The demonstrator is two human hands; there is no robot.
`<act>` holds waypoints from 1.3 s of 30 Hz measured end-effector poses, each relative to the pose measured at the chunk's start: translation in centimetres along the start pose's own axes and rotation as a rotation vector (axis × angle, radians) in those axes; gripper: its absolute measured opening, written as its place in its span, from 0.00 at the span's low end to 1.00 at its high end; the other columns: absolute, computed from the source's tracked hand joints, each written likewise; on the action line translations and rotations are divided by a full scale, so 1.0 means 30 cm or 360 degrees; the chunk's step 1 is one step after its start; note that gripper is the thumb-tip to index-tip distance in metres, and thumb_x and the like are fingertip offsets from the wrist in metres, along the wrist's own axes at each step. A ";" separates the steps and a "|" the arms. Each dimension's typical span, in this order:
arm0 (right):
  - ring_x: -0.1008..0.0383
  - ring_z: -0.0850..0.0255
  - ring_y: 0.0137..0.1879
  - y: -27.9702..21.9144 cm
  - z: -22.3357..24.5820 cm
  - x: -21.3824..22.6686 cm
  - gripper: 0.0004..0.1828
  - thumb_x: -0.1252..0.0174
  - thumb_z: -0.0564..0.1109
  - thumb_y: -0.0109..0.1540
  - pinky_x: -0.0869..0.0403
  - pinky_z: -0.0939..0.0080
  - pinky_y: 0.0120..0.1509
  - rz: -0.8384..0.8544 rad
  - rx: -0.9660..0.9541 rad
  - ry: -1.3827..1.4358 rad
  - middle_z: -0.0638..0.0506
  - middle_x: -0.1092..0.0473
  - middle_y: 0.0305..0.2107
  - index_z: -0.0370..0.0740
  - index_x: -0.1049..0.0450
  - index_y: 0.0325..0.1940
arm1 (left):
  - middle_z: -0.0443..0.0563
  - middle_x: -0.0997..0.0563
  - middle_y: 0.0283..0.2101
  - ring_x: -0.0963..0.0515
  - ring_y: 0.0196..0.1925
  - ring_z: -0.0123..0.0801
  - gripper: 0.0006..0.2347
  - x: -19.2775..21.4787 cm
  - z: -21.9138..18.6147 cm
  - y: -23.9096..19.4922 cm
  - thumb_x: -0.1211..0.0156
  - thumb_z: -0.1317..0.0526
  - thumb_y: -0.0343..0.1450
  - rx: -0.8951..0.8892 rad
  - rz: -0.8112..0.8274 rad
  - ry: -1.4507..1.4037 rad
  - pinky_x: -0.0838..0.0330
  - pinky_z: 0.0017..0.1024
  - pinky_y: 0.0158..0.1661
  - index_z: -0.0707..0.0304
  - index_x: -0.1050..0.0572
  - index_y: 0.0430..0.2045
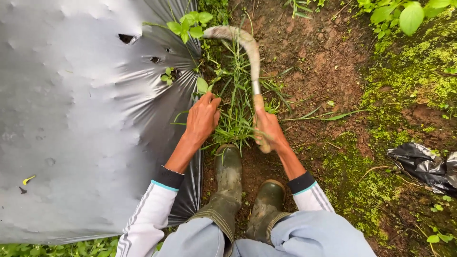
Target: Using a sickle to cut and clear weeds and grass from the edge of a plastic-covered planting row in a farm field.
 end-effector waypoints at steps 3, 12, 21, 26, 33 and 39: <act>0.37 0.64 0.09 -0.106 0.059 0.017 0.33 0.57 0.65 0.73 0.32 0.62 0.12 0.0050 -0.0053 -0.0154 0.50 0.36 0.09 0.39 0.32 0.25 | 0.58 0.25 0.43 0.18 0.42 0.51 0.13 0.070 -0.027 0.020 0.33 0.72 0.69 0.0008 -0.0022 0.0021 0.20 0.43 0.35 0.72 0.22 0.48; 0.38 0.65 0.11 -0.175 0.013 0.036 0.33 0.61 0.66 0.74 0.33 0.65 0.13 -0.0019 -0.0144 -0.0230 0.51 0.36 0.11 0.38 0.32 0.30 | 0.56 0.22 0.40 0.19 0.39 0.37 0.08 0.138 0.150 0.141 0.32 0.71 0.70 0.0164 -0.0435 0.0464 0.22 0.27 0.38 0.66 0.19 0.41; 0.37 0.64 0.08 -0.155 0.045 0.023 0.30 0.57 0.59 0.74 0.31 0.62 0.11 -0.0066 0.0039 -0.0195 0.49 0.37 0.07 0.39 0.33 0.24 | 0.46 0.30 0.34 0.26 0.33 0.33 0.15 0.050 0.208 0.262 0.18 0.57 0.59 0.0033 -0.0708 0.1035 0.35 0.31 0.33 0.57 0.21 0.29; 0.37 0.62 0.09 -0.141 0.002 0.042 0.29 0.55 0.58 0.74 0.32 0.61 0.11 -0.0174 0.0112 -0.0118 0.47 0.36 0.08 0.38 0.33 0.25 | 0.46 0.29 0.32 0.25 0.31 0.33 0.08 -0.008 0.265 0.259 0.23 0.62 0.63 0.0035 -0.0708 0.0968 0.35 0.30 0.32 0.58 0.22 0.23; 0.35 0.61 0.08 -0.170 0.018 0.040 0.27 0.52 0.56 0.73 0.32 0.64 0.13 -0.0232 0.0258 -0.0343 0.44 0.35 0.06 0.40 0.33 0.24 | 0.52 0.28 0.32 0.23 0.33 0.48 0.04 0.126 0.229 0.232 0.32 0.70 0.70 0.0115 -0.0760 0.0162 0.29 0.37 0.34 0.66 0.22 0.27; 0.37 0.63 0.15 -0.101 -0.035 0.067 0.30 0.48 0.61 0.72 0.35 0.59 0.22 -0.0261 0.0358 -0.0627 0.47 0.35 0.09 0.41 0.33 0.21 | 0.53 0.28 0.32 0.22 0.35 0.52 0.04 0.140 0.231 0.227 0.32 0.70 0.69 0.0119 -0.0748 0.0020 0.26 0.41 0.37 0.67 0.23 0.26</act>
Point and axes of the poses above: each hand's wrist, its own y-axis towards the middle knuckle, its own x-axis out of the back of the hand, z = x × y, the point moved 8 cm from there along y, towards the middle knuckle
